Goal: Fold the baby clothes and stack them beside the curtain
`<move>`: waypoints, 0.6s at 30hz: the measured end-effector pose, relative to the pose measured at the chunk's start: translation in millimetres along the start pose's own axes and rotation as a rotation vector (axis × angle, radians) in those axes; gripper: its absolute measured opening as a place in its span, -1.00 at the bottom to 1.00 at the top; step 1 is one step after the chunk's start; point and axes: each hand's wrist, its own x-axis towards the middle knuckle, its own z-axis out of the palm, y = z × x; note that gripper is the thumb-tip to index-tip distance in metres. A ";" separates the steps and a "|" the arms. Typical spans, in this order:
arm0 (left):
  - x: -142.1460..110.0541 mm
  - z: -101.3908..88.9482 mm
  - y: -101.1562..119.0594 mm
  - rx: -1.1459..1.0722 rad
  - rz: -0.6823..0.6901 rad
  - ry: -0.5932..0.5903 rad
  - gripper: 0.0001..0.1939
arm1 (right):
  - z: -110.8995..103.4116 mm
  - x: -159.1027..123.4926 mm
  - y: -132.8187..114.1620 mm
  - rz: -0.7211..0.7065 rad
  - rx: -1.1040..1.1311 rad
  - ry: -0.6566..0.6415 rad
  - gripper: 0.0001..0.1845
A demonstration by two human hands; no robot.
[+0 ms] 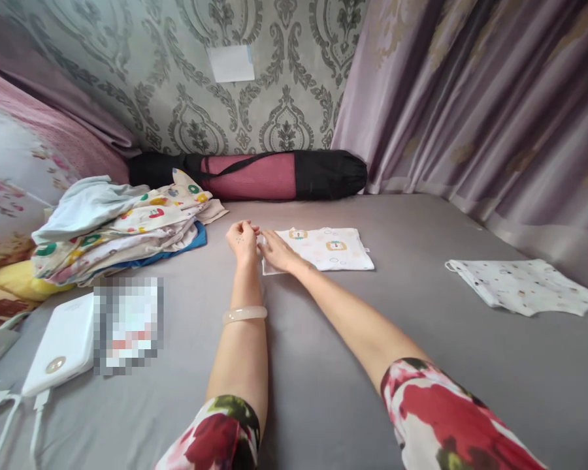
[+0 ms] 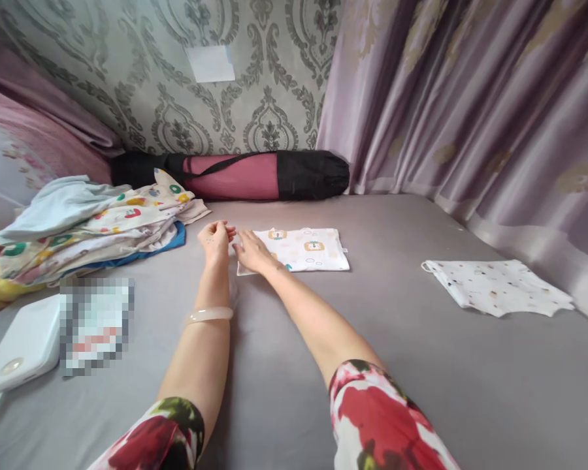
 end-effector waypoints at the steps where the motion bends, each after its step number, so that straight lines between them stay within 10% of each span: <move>1: 0.3 1.0 -0.5 0.000 0.002 -0.009 -0.80 | -11.6 -5.9 5.9 -0.030 0.051 0.033 -0.48; 9: -6.2 7.9 0.2 0.048 0.004 -0.060 -0.81 | -103.7 -117.3 71.2 -0.065 0.138 -0.314 -0.80; 18: -5.7 8.5 -6.9 0.096 0.023 -0.098 -0.83 | -98.1 -190.3 98.4 0.039 0.088 -0.091 -0.81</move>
